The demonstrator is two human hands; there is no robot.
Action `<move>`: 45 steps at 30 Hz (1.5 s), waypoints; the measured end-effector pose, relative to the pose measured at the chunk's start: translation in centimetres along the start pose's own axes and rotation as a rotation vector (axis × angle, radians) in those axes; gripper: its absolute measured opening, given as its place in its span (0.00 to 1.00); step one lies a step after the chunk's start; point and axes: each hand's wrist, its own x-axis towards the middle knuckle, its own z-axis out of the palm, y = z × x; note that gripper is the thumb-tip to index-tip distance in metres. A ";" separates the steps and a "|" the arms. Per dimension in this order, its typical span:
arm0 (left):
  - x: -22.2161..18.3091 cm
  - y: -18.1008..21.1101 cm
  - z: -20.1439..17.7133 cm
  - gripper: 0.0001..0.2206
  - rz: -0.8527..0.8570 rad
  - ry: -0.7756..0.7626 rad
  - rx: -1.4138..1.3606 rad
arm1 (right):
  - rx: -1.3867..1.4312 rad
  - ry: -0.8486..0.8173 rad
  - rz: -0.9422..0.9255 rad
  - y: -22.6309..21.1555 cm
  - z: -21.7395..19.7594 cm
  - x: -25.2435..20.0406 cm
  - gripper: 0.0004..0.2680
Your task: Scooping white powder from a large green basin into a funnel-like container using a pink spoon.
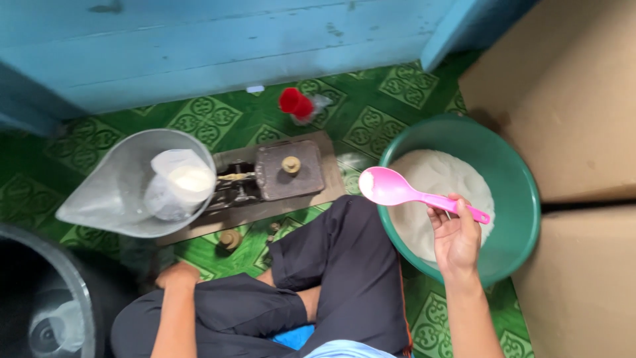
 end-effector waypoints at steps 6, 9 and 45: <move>8.1 -0.4 3.2 0.24 0.016 -0.008 -0.059 | -0.033 -0.150 -0.017 -0.4 8.6 -3.2 0.09; 7.1 0.0 2.3 0.24 -0.002 -0.013 -0.097 | -0.007 -0.210 -0.008 0.2 12.1 -4.3 0.09; 11.0 4.0 4.3 0.08 -0.075 -0.022 0.011 | -0.636 -0.861 -0.654 6.4 27.0 -11.3 0.05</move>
